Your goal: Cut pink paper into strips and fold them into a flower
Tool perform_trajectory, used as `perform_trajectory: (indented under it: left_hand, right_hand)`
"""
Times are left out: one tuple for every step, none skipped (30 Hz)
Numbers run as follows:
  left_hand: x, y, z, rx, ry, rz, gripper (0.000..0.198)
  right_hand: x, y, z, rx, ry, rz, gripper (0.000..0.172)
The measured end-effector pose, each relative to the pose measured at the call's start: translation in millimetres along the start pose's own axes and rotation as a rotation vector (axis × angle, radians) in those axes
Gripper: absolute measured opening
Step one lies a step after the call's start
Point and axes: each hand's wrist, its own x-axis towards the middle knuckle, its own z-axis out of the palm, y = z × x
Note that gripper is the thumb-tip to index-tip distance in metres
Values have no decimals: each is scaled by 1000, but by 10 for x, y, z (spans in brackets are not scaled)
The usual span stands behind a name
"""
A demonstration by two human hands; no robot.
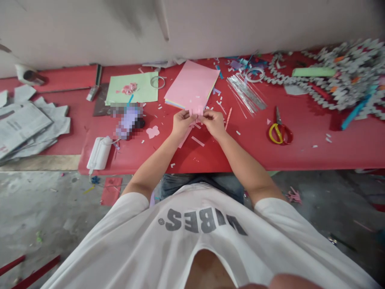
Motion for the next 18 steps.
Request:
perform_trajectory:
  left_hand:
    - [6,-1,-5,-4,-9,-5,30]
    - [13,-4,-14,-3,-14,-11,31]
    - [20,-7,-24,4,-15,-17,31]
    - [27,-11,-36,14,-14,-23,31]
    - [34,-14,-48,25,-11,-28,31]
    - [38,-15,-58,36,-8,-30,31]
    - [40,-14,-66,42,-6,-32,31]
    - [39,-8,-71,47,-5,-32,32]
    - [36,0,-73,52,-3,-30,32]
    - [29,12,-71,61,-4,-31,31]
    - [21,26,-67,72,-5,-34,30]
    - [13,40,-61,83,-7,-37,29]
    - [6,51,-55,93,-11,-40,29]
    - [1,59,-50,100,-16,-40,29]
    - [0,61,-48,107,-19,-41,30]
    - [2,58,-49,116,-19,-40,30]
    - [7,49,-53,126,-14,-36,31]
    - [16,36,-61,136,-12,-32,31]
  right_hand:
    - [1,3,-3,15,5,4,29]
    - [2,5,-5,27,8,9,26]
    - [4,6,-5,34,6,14,25]
    - [5,6,-5,36,3,19,26]
    - [6,4,-4,31,-2,23,28]
    - [7,1,-3,21,-5,29,31]
    - [7,-4,-2,4,-1,33,35]
    - [8,-10,-2,-13,4,41,38]
    - [9,-16,-2,-28,9,52,41]
    - [10,-21,-3,-40,10,63,43]
    - [11,-25,-5,-50,9,73,44]
    - [12,-25,-6,-58,7,80,44]
    - [14,-23,-8,-63,4,83,43]
    - [15,-19,-9,-65,0,84,41]
    - [16,-15,-9,-65,2,83,39]
    - [16,-11,-8,-65,6,83,36]
    - [16,-9,-5,-66,12,86,33]
    - [15,-11,-1,-71,17,88,31]
